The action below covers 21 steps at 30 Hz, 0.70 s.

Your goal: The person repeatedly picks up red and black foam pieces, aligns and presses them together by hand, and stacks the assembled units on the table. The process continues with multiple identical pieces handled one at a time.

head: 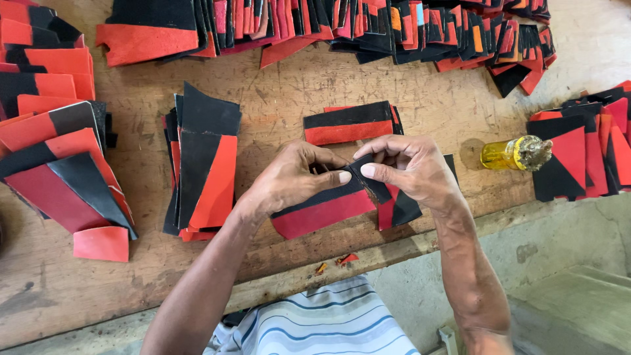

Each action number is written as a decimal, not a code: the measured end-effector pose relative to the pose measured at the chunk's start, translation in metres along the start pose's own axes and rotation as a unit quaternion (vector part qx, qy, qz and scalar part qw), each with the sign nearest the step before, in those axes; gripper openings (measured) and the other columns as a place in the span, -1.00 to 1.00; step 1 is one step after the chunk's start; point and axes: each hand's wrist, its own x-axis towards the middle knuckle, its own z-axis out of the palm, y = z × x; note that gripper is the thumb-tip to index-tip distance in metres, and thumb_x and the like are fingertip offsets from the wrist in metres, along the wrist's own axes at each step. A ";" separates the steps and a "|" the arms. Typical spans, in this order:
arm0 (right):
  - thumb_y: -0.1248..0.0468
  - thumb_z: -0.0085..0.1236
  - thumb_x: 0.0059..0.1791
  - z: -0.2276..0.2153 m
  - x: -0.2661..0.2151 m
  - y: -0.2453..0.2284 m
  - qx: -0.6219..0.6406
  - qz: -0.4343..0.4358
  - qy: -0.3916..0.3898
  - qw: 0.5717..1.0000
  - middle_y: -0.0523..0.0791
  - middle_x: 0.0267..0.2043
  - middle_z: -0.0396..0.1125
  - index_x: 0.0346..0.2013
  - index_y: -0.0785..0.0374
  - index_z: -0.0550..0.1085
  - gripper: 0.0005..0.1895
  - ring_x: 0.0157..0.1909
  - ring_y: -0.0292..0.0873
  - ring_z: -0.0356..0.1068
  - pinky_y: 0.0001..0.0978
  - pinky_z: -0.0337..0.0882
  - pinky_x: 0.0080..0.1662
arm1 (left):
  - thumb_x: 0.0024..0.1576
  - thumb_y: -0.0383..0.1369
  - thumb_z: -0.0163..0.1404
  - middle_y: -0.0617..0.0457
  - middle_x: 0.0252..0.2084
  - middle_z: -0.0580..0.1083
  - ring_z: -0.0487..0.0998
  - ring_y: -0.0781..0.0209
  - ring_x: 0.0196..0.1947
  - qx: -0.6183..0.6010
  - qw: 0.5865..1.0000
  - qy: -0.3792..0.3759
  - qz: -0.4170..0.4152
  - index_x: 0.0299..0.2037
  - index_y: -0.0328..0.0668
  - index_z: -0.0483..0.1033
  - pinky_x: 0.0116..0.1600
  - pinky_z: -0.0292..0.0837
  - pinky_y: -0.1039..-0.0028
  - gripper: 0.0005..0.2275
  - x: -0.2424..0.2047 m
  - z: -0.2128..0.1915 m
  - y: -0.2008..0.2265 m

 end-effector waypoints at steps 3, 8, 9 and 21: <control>0.35 0.35 -0.06 0.000 0.000 0.000 0.000 -0.013 -0.005 1.000 -0.23 -0.33 0.46 -0.11 0.29 0.62 -0.77 -0.34 -0.49 0.33 -0.69 0.27 -0.34 | 0.07 -0.29 0.22 0.11 -0.30 0.66 0.54 0.46 -0.34 -0.012 1.000 -0.003 0.010 -0.08 -0.19 0.70 -0.21 0.50 0.54 -0.74 0.000 0.000 0.000; 0.36 0.34 -0.05 0.002 0.000 0.000 0.026 -0.021 -0.016 0.999 -0.20 -0.26 0.48 -0.11 0.32 0.61 -0.78 -0.28 -0.45 0.37 -0.65 0.35 -0.25 | 0.08 -0.30 0.22 0.13 -0.34 0.64 0.50 0.47 -0.37 -0.006 1.000 -0.004 0.004 -0.10 -0.22 0.71 -0.24 0.47 0.54 -0.76 0.001 0.000 -0.002; 0.36 0.34 -0.05 0.003 0.000 0.000 0.032 -0.020 -0.015 0.999 -0.19 -0.25 0.49 -0.11 0.33 0.61 -0.78 -0.26 -0.44 0.38 -0.63 0.37 -0.23 | 0.08 -0.31 0.22 0.13 -0.34 0.64 0.50 0.47 -0.37 -0.003 1.000 -0.005 0.005 -0.11 -0.22 0.71 -0.25 0.47 0.54 -0.77 0.001 0.000 -0.003; 0.36 0.33 -0.04 0.006 0.000 0.001 0.064 -0.008 -0.010 0.998 -0.17 -0.24 0.49 -0.10 0.38 0.60 -0.76 -0.23 -0.40 0.42 -0.58 0.44 -0.17 | 0.10 -0.34 0.23 0.14 -0.39 0.59 0.45 0.47 -0.39 0.005 0.999 0.004 0.031 -0.16 -0.28 0.70 -0.29 0.43 0.53 -0.80 0.002 0.001 -0.005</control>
